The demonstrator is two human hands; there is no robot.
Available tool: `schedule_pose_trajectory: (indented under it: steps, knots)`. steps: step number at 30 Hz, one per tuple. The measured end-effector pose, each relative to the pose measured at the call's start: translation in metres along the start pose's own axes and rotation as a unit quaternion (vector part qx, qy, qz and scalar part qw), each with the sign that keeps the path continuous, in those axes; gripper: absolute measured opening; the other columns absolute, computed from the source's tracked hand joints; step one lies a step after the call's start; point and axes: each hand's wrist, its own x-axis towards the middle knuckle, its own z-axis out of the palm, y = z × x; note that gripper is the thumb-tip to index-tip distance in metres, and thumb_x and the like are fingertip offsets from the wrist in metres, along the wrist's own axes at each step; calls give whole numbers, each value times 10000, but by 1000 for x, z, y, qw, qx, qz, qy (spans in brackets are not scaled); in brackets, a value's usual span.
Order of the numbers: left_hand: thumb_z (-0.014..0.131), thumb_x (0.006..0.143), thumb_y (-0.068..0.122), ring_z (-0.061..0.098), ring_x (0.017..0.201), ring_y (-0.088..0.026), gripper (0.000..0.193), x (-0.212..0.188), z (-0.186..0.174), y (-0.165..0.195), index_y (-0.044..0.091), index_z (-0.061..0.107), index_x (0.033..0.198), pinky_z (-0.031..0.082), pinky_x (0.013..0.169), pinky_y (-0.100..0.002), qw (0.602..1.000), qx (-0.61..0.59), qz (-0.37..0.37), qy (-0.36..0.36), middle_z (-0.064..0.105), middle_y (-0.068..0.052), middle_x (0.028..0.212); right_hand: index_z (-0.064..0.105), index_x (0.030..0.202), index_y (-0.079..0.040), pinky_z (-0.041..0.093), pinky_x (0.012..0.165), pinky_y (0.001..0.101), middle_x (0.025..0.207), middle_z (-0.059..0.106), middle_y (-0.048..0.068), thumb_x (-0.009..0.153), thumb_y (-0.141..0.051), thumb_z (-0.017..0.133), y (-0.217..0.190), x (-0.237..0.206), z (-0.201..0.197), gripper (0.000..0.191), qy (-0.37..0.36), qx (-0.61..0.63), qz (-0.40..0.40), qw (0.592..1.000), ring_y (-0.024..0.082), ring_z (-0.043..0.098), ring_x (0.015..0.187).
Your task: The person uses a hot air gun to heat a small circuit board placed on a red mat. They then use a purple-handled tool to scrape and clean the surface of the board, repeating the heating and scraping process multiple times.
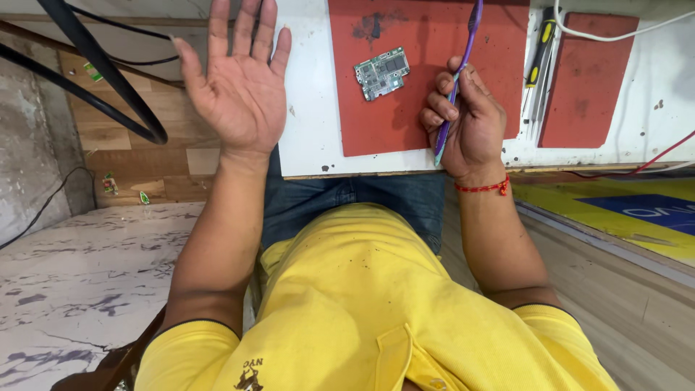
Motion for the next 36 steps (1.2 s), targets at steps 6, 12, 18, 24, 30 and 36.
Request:
schedule_pose_trajectory:
  steps: [6, 12, 18, 24, 30, 36]
  knots:
    - [720, 1036, 448, 441, 1516, -259, 657, 3, 38, -17, 96, 500, 1546, 359, 1279, -435, 862, 504, 35, -36, 440, -91, 1622, 614, 1295, -69, 454, 679, 292, 1001, 618, 58, 1150, -149, 487, 5, -3, 14, 209, -3, -166, -38, 985, 110, 534, 733]
    - [858, 890, 396, 427, 1400, -415, 649, -6, 75, -36, -17, 602, 1321, 329, 1182, -546, 489, 848, 73, -190, 481, -188, 1462, 640, 1401, -103, 548, 698, 428, 1055, 632, 144, 1042, -54, 628, 16, -31, 55, 362, -37, -824, -209, 525, 323, 669, 827]
    - [869, 912, 298, 449, 1405, -404, 538, -6, 78, -30, -1, 618, 1282, 366, 1171, -522, 519, 833, 87, -168, 492, -192, 1469, 613, 1486, -119, 560, 685, 467, 1098, 630, 152, 987, 18, 584, 6, -22, 68, 517, -34, -857, -202, 473, 364, 678, 821]
    - [874, 903, 294, 461, 1387, -396, 511, -7, 80, -31, 4, 638, 1252, 378, 1151, -521, 525, 830, 83, -169, 496, -189, 1453, 622, 1479, -132, 555, 660, 473, 1115, 632, 151, 948, 40, 568, 3, -19, 75, 561, -53, -876, -200, 435, 374, 674, 806]
    - [873, 899, 287, 471, 1381, -388, 504, -5, 83, -30, 12, 643, 1254, 389, 1147, -515, 527, 828, 91, -171, 497, -182, 1449, 620, 1466, -111, 543, 642, 491, 1121, 604, 161, 931, 48, 584, -8, -13, 78, 560, -55, -882, -163, 439, 383, 654, 759]
    - [876, 886, 268, 469, 1389, -394, 502, -6, 84, -30, 4, 649, 1247, 392, 1142, -519, 526, 829, 83, -172, 499, -184, 1455, 607, 1494, -158, 576, 695, 456, 1152, 591, 153, 929, 82, 543, -5, -18, 69, 618, -85, -868, -194, 450, 360, 674, 853]
